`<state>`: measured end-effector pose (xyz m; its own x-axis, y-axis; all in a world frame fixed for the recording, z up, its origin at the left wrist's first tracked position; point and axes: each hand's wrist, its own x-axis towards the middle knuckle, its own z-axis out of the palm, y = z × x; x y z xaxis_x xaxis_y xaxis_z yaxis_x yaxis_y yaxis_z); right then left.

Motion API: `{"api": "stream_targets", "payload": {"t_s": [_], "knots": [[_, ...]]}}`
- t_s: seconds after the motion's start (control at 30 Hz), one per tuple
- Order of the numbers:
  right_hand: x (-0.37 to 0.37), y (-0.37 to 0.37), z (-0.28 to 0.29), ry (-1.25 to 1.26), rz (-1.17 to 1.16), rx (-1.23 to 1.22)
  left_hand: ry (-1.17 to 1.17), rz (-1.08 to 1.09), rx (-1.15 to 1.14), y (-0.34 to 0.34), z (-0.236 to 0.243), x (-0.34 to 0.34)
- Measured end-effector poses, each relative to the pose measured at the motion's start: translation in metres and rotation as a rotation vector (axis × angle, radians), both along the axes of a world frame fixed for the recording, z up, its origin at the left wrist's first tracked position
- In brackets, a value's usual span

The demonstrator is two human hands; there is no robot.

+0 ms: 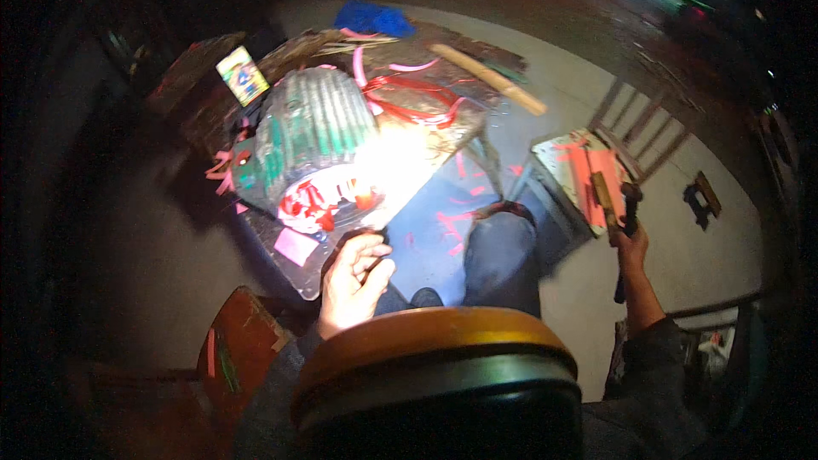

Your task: The person winds red insulated copper wire into the slots of a green cylindrical motor stator. They use a screwdriver to push the wire into place, a hammer to tap the windings, and a wooden stick to press the wire down. The person also uses scissors to trim excess wire and continues winding additional turns into the stator.

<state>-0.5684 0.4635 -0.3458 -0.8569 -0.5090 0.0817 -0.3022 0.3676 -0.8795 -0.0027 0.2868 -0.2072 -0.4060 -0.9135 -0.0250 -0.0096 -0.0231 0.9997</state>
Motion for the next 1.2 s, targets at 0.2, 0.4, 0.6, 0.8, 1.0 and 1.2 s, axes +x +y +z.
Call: {"api": "stream_targets", "payload": {"t_s": [0.2, 0.4, 0.6, 0.8, 1.0, 1.2], "knots": [[-0.052, -0.033, -0.022, 0.247, 0.024, 0.121, -0.139, 0.103, -0.291, -0.017, 0.015, -0.017], [-0.095, -0.063, -0.039, 0.173, -0.031, 0.072, -0.175, 0.150, -0.235, -0.026, 0.016, -0.029], [-0.107, -0.070, -0.049, 0.203, -0.096, 0.205, -0.224, 0.315, -0.275, -0.038, 0.012, -0.041], [-0.114, -0.073, -0.076, 0.216, -0.143, 0.352, -0.479, 0.212, -0.219, -0.048, 0.019, -0.043], [-0.124, -0.070, -0.095, 0.328, -0.149, 0.590, -0.833, 0.170, -0.332, -0.061, 0.024, -0.040], [-0.123, -0.071, -0.087, 0.415, 0.003, 0.598, -0.957, 0.091, -0.411, -0.064, 0.026, -0.040]]}}
